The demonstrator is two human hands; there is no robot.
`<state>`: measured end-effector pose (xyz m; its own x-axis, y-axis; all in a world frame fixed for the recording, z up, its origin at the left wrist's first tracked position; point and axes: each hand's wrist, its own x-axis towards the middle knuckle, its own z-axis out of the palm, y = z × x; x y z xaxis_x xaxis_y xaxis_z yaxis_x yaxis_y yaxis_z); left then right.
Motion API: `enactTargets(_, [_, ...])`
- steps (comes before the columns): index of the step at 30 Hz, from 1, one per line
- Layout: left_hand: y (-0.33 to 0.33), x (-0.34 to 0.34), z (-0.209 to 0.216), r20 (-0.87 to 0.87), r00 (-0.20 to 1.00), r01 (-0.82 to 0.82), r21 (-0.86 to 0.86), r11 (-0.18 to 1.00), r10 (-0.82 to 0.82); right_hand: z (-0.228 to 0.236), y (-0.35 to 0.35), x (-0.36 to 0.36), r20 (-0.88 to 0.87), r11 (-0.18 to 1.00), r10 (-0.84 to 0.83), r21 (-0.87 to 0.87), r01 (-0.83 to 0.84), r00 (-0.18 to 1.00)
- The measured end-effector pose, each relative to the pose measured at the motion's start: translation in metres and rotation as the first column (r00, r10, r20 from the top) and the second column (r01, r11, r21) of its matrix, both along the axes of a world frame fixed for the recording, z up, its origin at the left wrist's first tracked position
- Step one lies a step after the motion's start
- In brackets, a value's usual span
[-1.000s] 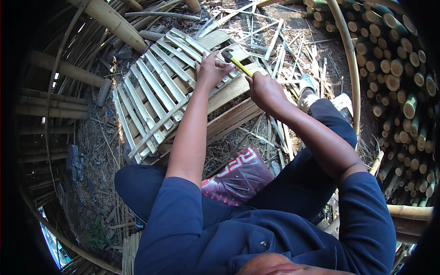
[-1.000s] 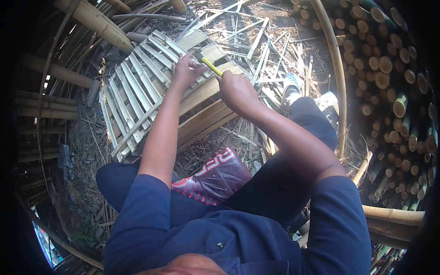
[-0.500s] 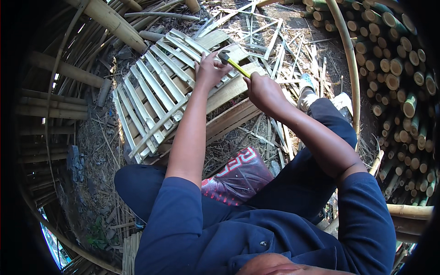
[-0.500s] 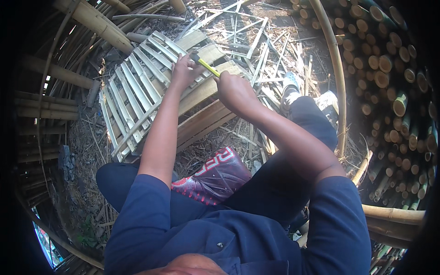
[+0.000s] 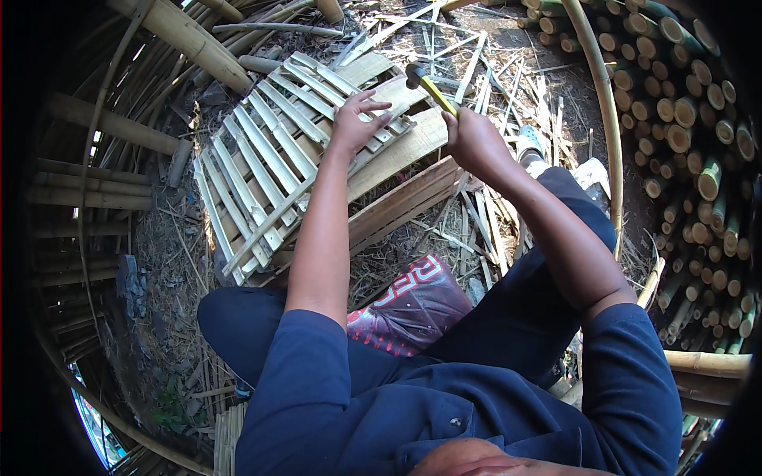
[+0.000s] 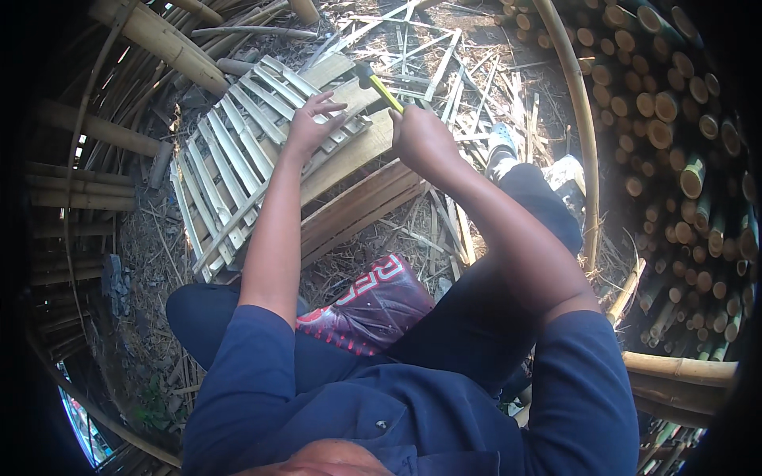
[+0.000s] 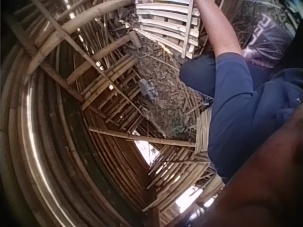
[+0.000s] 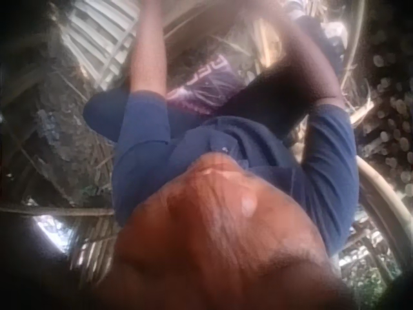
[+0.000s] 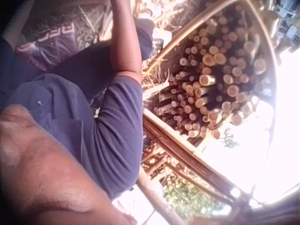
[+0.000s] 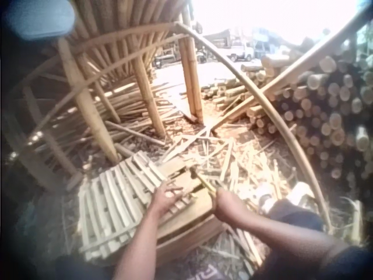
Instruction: The person hammers a nail into a bamboo slat using a hammer. The person holds the slat in place by hand while striking the nail to secure it to a bamboo frame.
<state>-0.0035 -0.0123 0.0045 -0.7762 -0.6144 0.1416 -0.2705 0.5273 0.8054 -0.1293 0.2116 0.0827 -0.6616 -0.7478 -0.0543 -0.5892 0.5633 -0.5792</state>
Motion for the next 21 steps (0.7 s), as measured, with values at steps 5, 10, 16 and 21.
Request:
enactTargets(5, [-0.001,-0.002,-0.002,0.046,0.998,-0.041,-0.049,0.998,0.043,0.004,-0.002,-0.007,0.026,1.0,0.005,0.006,-0.005,1.0])
enactTargets(10, [0.006,-0.006,-0.001,0.062,0.992,-0.101,-0.08,0.992,0.106,0.012,0.001,-0.002,0.072,0.999,0.001,0.036,-0.004,0.997])
enactTargets(16, [0.003,-0.006,-0.005,0.079,0.987,-0.133,-0.123,0.983,0.143,-0.002,0.003,-0.002,-0.014,0.997,0.076,-0.008,-0.076,0.997])
enactTargets(21, [0.01,-0.009,-0.002,0.106,0.979,-0.154,-0.161,0.975,0.172,-0.001,0.0,0.004,0.052,0.996,0.075,0.046,-0.078,0.996])
